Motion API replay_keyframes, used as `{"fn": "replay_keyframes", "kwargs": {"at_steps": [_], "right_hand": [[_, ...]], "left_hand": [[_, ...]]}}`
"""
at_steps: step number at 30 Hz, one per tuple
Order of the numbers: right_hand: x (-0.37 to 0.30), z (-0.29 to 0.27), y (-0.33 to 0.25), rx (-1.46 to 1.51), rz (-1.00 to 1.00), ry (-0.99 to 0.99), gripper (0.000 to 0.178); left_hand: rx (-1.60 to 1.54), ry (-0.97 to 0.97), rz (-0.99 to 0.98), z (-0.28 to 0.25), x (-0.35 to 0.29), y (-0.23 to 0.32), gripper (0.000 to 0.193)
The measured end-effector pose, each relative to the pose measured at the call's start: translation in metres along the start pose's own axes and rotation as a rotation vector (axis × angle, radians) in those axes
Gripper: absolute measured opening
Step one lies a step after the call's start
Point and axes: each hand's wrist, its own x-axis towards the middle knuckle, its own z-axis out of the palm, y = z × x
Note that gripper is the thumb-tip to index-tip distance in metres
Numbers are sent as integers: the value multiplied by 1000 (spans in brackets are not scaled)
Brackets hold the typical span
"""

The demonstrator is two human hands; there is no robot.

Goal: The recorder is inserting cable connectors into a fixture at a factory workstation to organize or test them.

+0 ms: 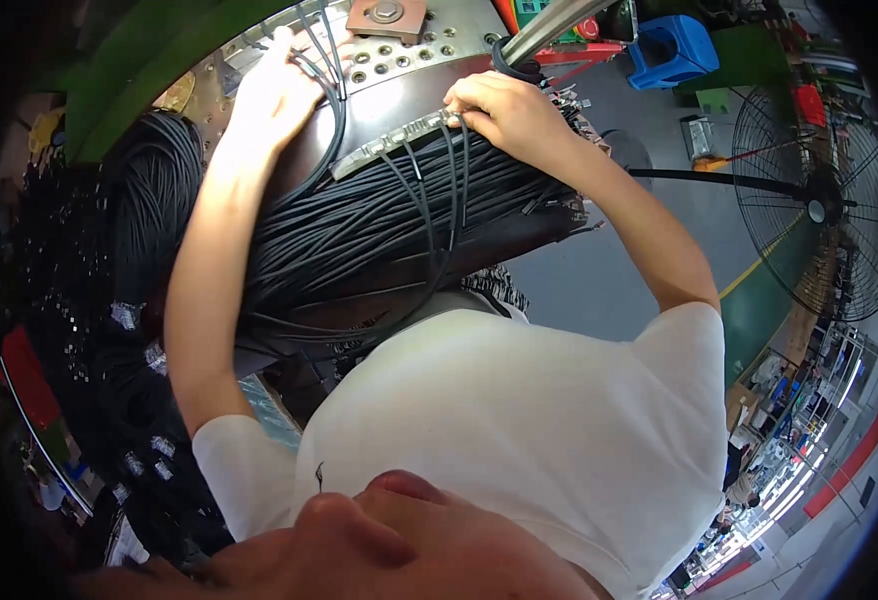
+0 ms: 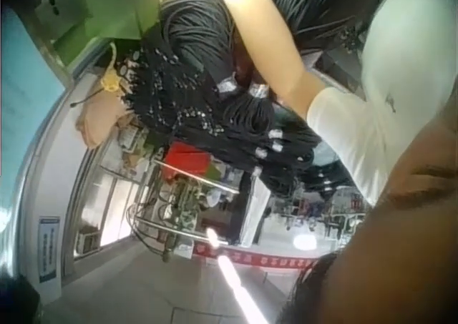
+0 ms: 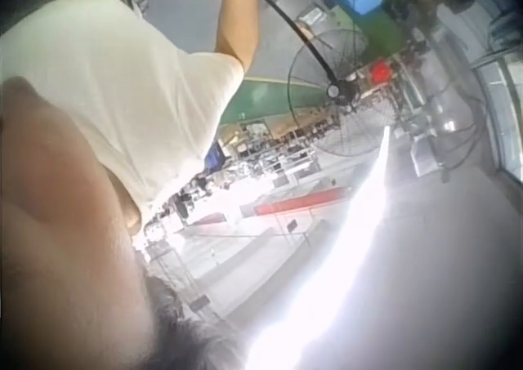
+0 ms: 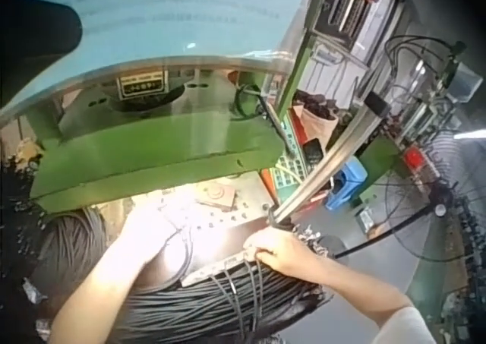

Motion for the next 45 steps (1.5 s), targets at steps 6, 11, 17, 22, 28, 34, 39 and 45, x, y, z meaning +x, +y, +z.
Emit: {"fn": "replay_keyframes", "kwargs": {"at_steps": [6, 11, 17, 22, 28, 34, 39, 45], "right_hand": [[1, -6, 3, -69, -5, 23, 18], [5, -7, -2, -45, 23, -16, 12], [32, -21, -14, 158, 73, -237, 11], [132, -31, -43, 331, 383, -167, 30], [171, 16, -6, 63, 155, 88, 30], [147, 29, 22, -291, -70, 423, 30], [130, 30, -28, 94, 59, 1, 27], [93, 34, -2, -192, -194, 75, 29]], "left_hand": [[-89, 212, -183, 25, -5, -7, 41], [-119, 189, -163, 29, -10, -9, 40], [8, 193, -201, 34, -18, -1, 31], [-250, 344, -221, 24, -20, -10, 28], [71, 153, 213, 27, -21, 7, 23], [-328, 317, -298, 79, -81, 44, 25], [-226, 272, -269, 92, -130, 45, 28], [348, 1029, 666, -12, -194, 164, 34]]}}
